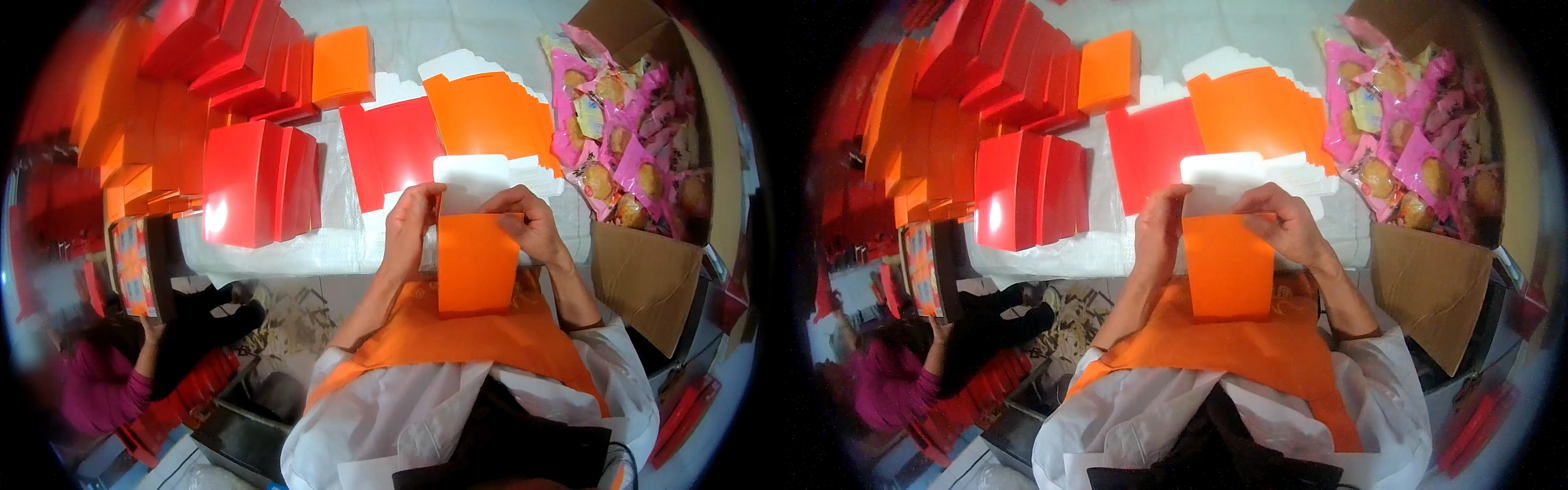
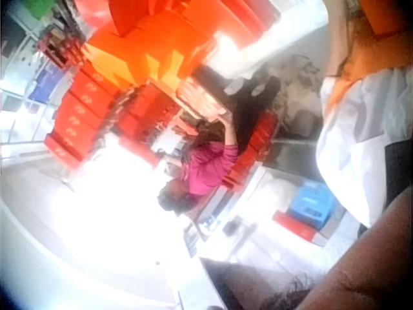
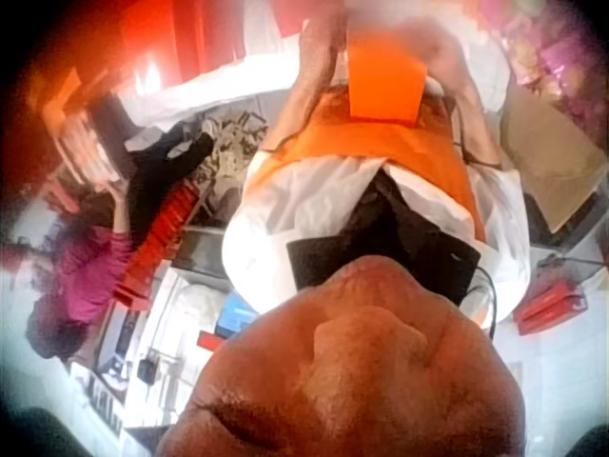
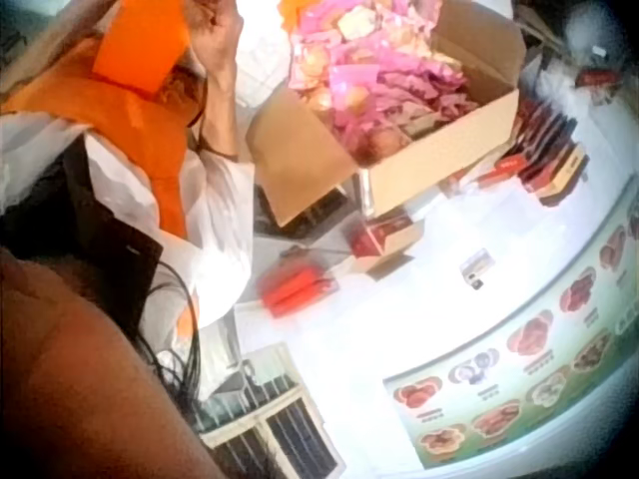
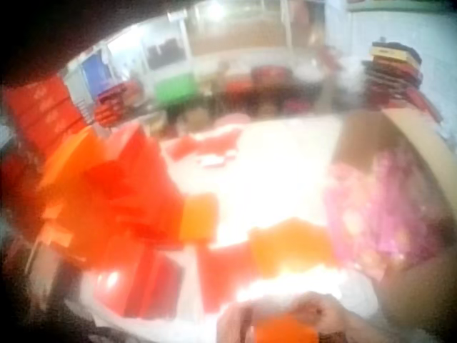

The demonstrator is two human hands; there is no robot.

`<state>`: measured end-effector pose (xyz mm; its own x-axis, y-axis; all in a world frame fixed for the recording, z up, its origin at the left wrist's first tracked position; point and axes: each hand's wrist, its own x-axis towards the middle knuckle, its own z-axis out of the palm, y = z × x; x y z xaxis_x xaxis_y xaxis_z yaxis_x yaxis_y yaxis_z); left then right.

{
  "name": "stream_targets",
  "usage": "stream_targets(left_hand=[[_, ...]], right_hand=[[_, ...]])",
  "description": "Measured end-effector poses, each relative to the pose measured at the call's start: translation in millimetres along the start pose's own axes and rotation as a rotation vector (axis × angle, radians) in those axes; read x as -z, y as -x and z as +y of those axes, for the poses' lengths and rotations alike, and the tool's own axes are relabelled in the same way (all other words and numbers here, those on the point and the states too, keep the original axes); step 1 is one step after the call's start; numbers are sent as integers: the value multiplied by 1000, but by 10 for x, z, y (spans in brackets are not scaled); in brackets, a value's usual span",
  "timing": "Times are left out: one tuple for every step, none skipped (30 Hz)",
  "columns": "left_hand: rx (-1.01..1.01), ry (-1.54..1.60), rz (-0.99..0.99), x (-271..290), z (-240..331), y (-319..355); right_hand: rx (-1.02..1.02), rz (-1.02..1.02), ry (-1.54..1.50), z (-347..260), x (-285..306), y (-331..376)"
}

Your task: The person folds flat orange and red cardboard sheets into small rectangular boxes by hand. They repeatedly pick up a sheet, fold the sides to form a box shape, and place the finished box into a stack. The person also handles small pink-wrapped items, placing them into the boxes or nearby containers.

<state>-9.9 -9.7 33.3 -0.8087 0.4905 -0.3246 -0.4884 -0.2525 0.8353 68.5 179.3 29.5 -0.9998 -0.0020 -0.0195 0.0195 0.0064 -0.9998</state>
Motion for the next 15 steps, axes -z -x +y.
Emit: stream_targets(left_hand=[[4,-59,0,-17,14,-5],[8,-118,1,-27,20,-15],[11,-177,1,-29,29,-31],[14,-222,-120,30,21,-73],[17,-266,-241,140,2,-131],[22,-309,-368,172,51,-176],[86,-366,-412,180,104,-197],[150,-423,-456,168,175,-210],[212,-481,-495,141,243,-215],[101,-491,-407,117,198,-188],[-10,-498,-319,72,102,-124],[-117,-502,-232,42,31,-61],[-161,-540,-192,34,6,0],[-205,-578,-153,28,-11,61],[-247,-616,-112,24,-39,115]], right_hand=[[9,2,-1,4,-8,4],[30,1,-8,15,-14,4],[52,0,-14,20,-18,1],[75,-1,-21,21,-26,-1],[60,-9,-107,4,-50,-8],[43,-10,-190,-19,-80,-16],[27,-12,-273,-33,-112,-22],[70,47,-254,-27,-149,-20],[115,102,-236,-18,-186,-26],[160,158,-218,0,-210,-23],[221,236,-111,48,-224,-8],[279,315,-2,103,-242,7],[336,393,109,129,-253,20],[286,406,76,128,-259,33],[236,418,41,110,-285,46]])
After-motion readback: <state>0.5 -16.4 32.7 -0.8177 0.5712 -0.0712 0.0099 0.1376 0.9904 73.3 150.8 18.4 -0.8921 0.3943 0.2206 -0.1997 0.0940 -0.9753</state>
